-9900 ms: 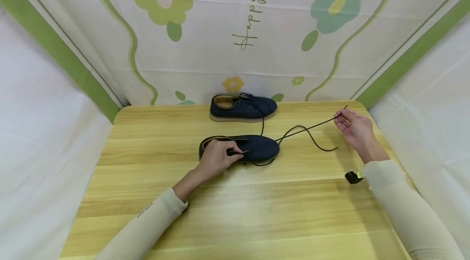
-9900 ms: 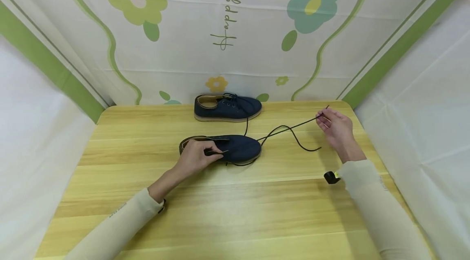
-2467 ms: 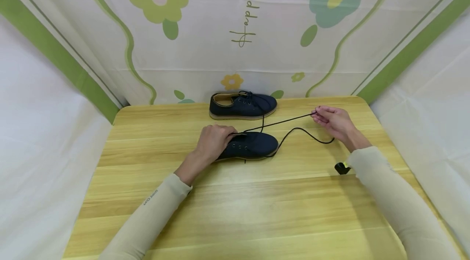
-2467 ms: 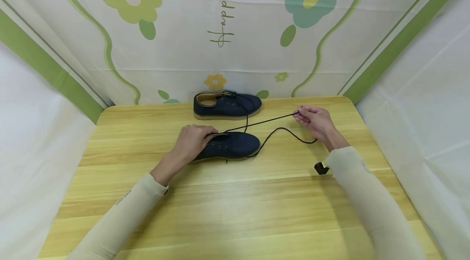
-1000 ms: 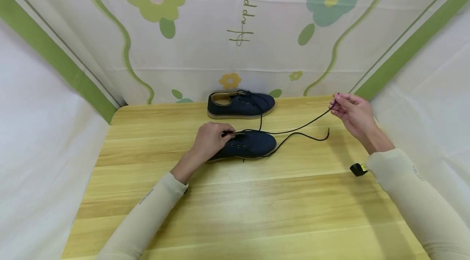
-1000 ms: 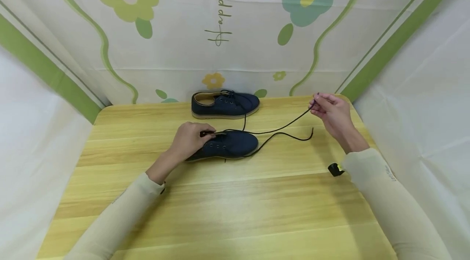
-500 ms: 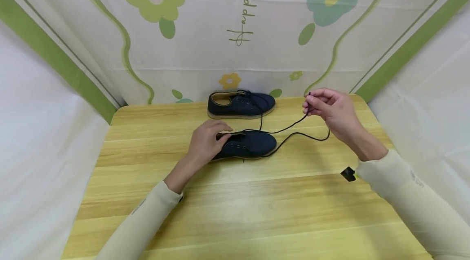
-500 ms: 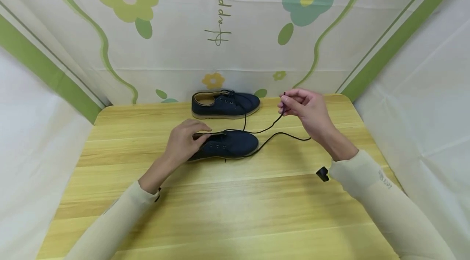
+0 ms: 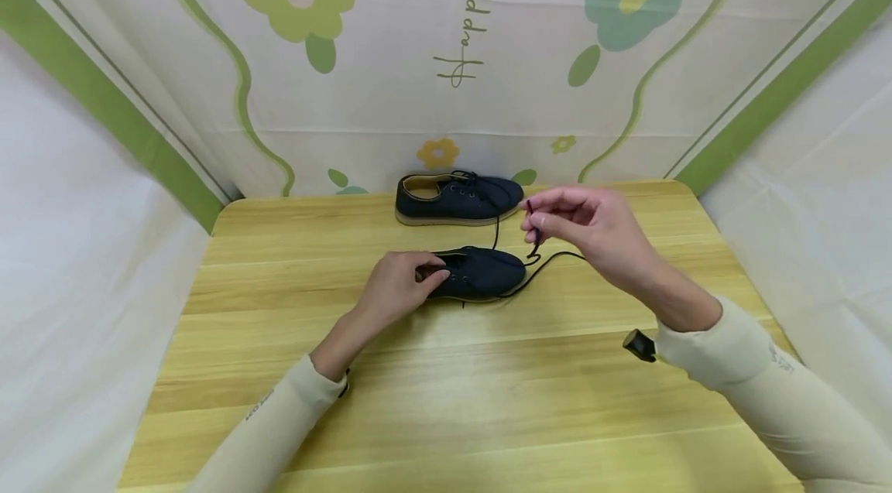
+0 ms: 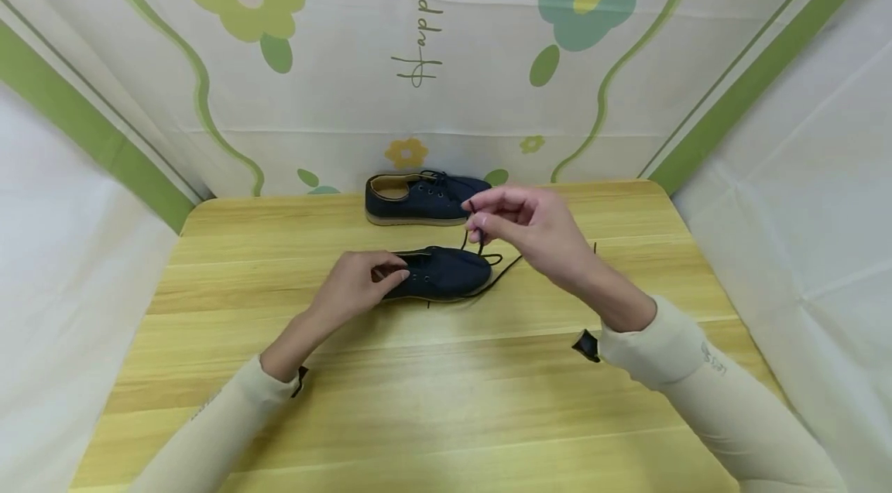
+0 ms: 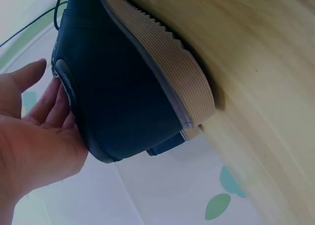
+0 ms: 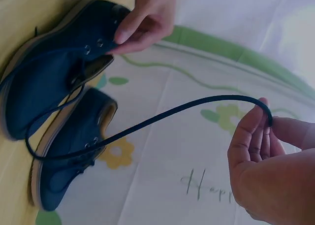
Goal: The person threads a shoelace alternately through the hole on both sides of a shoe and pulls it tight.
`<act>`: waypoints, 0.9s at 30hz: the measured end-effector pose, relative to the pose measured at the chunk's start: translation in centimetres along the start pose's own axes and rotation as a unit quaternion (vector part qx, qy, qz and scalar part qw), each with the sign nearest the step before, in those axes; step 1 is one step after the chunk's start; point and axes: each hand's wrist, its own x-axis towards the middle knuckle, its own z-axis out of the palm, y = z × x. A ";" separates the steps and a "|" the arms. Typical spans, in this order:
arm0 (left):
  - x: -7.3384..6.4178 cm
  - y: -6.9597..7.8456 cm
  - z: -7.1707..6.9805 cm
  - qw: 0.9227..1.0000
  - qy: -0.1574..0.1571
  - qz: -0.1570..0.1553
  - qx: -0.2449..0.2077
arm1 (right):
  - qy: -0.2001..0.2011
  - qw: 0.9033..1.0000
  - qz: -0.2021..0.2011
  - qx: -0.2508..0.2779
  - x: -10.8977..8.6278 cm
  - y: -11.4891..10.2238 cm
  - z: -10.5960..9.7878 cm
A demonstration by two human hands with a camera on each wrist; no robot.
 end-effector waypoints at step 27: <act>0.5 -0.7 0.4 0.998 -0.020 -0.043 -0.032 | -0.061 0.986 0.146 -0.046 1.7 8.6 6.0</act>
